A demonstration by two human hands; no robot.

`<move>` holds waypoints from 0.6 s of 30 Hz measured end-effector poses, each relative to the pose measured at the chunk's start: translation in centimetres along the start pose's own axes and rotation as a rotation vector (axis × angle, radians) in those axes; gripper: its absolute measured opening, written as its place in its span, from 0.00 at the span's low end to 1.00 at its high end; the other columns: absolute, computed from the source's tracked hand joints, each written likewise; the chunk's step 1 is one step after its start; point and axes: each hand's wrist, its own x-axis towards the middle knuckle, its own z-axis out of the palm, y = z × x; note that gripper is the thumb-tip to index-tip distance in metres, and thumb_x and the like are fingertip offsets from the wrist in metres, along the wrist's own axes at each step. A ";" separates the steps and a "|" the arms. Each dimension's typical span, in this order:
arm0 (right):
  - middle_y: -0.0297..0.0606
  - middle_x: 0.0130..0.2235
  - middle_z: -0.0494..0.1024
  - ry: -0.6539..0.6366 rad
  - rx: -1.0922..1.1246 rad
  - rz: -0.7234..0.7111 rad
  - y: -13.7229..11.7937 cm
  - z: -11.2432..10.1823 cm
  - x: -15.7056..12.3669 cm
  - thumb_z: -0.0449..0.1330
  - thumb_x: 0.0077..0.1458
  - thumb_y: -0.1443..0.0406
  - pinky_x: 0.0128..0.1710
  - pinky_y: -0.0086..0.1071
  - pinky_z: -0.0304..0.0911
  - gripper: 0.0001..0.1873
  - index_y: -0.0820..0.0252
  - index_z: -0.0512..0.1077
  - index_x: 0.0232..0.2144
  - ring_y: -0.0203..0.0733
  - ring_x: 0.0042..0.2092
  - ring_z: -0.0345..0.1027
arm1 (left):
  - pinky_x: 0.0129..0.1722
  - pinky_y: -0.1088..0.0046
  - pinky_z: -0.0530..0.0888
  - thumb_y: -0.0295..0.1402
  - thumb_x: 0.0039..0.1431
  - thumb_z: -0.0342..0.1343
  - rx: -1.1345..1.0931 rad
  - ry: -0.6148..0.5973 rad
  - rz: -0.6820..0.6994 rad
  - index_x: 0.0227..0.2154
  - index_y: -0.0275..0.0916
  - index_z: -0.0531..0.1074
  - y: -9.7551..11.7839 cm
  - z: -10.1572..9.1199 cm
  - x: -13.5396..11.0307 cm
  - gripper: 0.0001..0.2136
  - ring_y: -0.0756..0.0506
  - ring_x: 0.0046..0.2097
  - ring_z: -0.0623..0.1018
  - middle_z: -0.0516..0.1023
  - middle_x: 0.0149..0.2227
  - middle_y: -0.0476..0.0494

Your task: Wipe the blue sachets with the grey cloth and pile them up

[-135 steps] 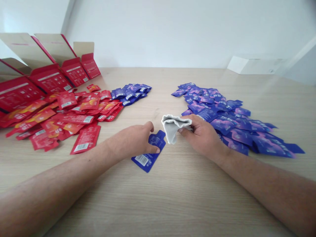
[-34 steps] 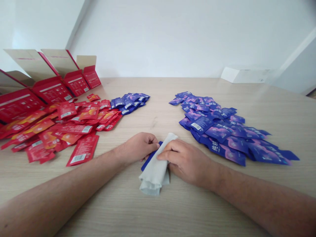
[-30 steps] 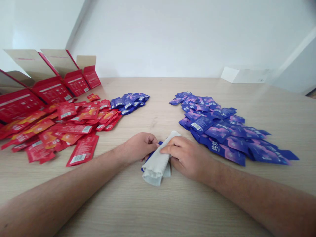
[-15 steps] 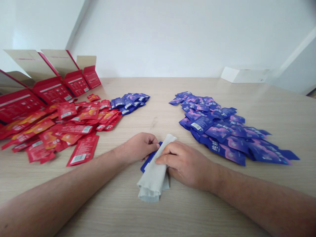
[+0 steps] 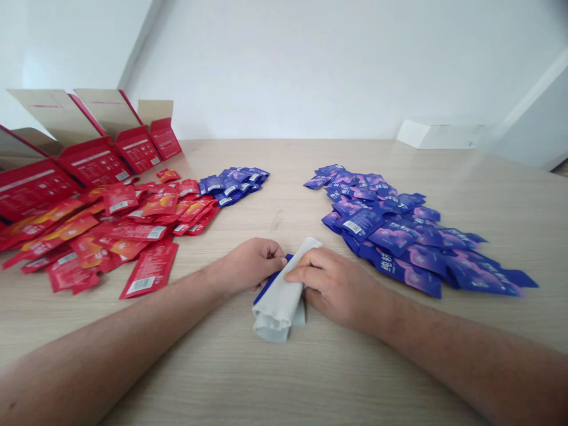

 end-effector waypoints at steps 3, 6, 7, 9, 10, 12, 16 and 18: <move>0.42 0.44 0.76 0.026 -0.031 0.050 0.2 0.0 0.0 0.59 0.58 0.75 0.52 0.42 0.67 0.19 0.58 0.75 0.50 0.46 0.48 0.69 | 0.16 0.80 0.63 0.45 0.59 0.52 -0.019 -0.007 -0.012 0.31 0.40 0.71 0.0 0.1 -0.1 0.13 0.53 0.18 0.67 0.68 0.19 0.54; 0.41 0.44 0.76 -0.001 0.002 -0.005 -0.1 0.0 0.0 0.59 0.57 0.75 0.50 0.40 0.67 0.18 0.57 0.76 0.49 0.45 0.47 0.69 | 0.16 0.80 0.63 0.45 0.59 0.53 0.006 0.004 -0.004 0.31 0.39 0.71 0.1 0.0 -0.1 0.13 0.53 0.19 0.68 0.70 0.19 0.53; 0.41 0.45 0.76 -0.010 0.017 -0.027 -0.2 0.0 -0.1 0.59 0.57 0.75 0.50 0.40 0.67 0.18 0.57 0.76 0.49 0.45 0.47 0.69 | 0.17 0.80 0.64 0.45 0.58 0.53 0.017 0.011 0.000 0.31 0.39 0.72 0.1 0.0 -0.1 0.13 0.53 0.19 0.68 0.70 0.20 0.53; 0.41 0.45 0.76 -0.017 0.025 -0.030 -0.2 -0.1 -0.1 0.59 0.58 0.75 0.50 0.39 0.67 0.18 0.56 0.76 0.49 0.44 0.47 0.69 | 0.17 0.80 0.64 0.45 0.58 0.53 0.026 0.018 -0.001 0.31 0.39 0.72 0.2 0.0 -0.1 0.13 0.53 0.20 0.69 0.71 0.20 0.52; 0.41 0.45 0.76 -0.013 0.016 -0.011 -0.1 -0.1 -0.1 0.59 0.58 0.74 0.50 0.40 0.67 0.18 0.56 0.76 0.49 0.45 0.47 0.69 | 0.17 0.80 0.63 0.45 0.58 0.53 0.021 0.016 -0.008 0.31 0.39 0.72 0.2 0.0 -0.1 0.13 0.53 0.19 0.69 0.70 0.20 0.53; 0.42 0.45 0.75 0.004 -0.011 0.040 0.1 -0.2 0.0 0.59 0.58 0.74 0.52 0.42 0.66 0.19 0.57 0.75 0.50 0.46 0.48 0.69 | 0.16 0.80 0.63 0.45 0.59 0.53 -0.001 0.010 -0.021 0.32 0.39 0.71 0.3 0.0 -0.1 0.14 0.53 0.18 0.68 0.69 0.19 0.54; 0.42 0.45 0.75 0.000 -0.008 0.031 0.0 -0.2 0.0 0.58 0.58 0.75 0.51 0.42 0.66 0.18 0.58 0.75 0.50 0.46 0.48 0.68 | 0.16 0.80 0.63 0.45 0.58 0.53 -0.005 0.000 -0.012 0.30 0.39 0.70 0.4 -0.1 -0.2 0.13 0.53 0.18 0.67 0.69 0.19 0.54; 0.41 0.45 0.75 -0.021 0.018 -0.012 -0.3 -0.1 0.0 0.58 0.58 0.74 0.50 0.40 0.67 0.18 0.57 0.76 0.49 0.45 0.47 0.69 | 0.16 0.80 0.63 0.45 0.58 0.54 0.009 0.003 -0.005 0.30 0.39 0.70 0.4 -0.1 -0.2 0.14 0.53 0.19 0.68 0.70 0.19 0.53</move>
